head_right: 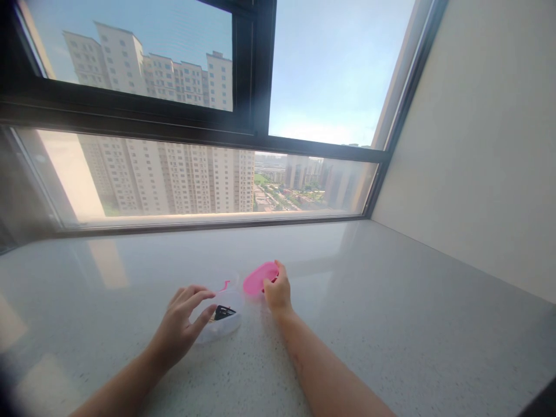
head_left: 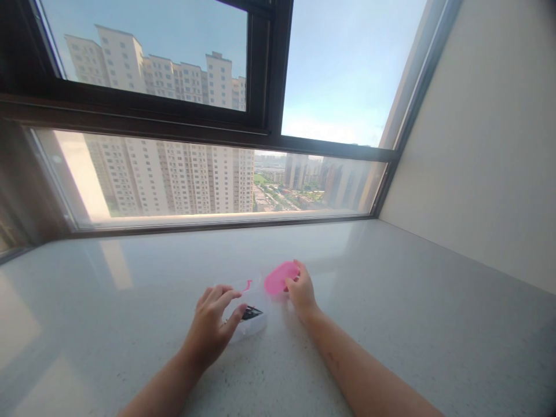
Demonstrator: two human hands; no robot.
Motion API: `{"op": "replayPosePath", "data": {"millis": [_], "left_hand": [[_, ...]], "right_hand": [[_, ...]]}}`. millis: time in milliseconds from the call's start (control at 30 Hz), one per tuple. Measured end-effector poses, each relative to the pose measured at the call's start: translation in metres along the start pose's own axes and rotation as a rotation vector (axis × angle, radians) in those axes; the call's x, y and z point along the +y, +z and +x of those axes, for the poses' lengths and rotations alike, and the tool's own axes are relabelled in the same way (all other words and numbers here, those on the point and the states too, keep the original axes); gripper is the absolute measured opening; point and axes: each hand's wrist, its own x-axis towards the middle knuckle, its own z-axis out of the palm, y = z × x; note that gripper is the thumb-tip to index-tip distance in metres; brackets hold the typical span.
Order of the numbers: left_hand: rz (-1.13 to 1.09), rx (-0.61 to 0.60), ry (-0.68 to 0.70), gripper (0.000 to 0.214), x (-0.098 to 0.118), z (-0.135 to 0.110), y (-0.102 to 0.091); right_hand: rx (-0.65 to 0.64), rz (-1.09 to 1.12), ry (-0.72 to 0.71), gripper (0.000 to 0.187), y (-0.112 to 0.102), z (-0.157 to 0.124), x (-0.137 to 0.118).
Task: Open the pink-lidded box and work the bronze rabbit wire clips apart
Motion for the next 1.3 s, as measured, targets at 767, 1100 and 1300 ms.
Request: {"op": "replayPosePath", "data": {"millis": [767,1100,1300], "left_hand": [[0.204,-0.109,0.136,0.02,0.005,-0.004,0.002],[0.246,-0.009,0.036,0.016,-0.017,0.003,-0.005],[0.135,0.169,-0.034,0.005,-0.05,0.006,-0.006]], "right_hand": [[-0.521,-0.284,-0.355,0.029,-0.001,-0.032,-0.033],[-0.541,-0.271,-0.331,0.034,-0.003,-0.032,-0.033],[-0.54,-0.268,-0.331,0.033,-0.003,-0.032,-0.033]]}}
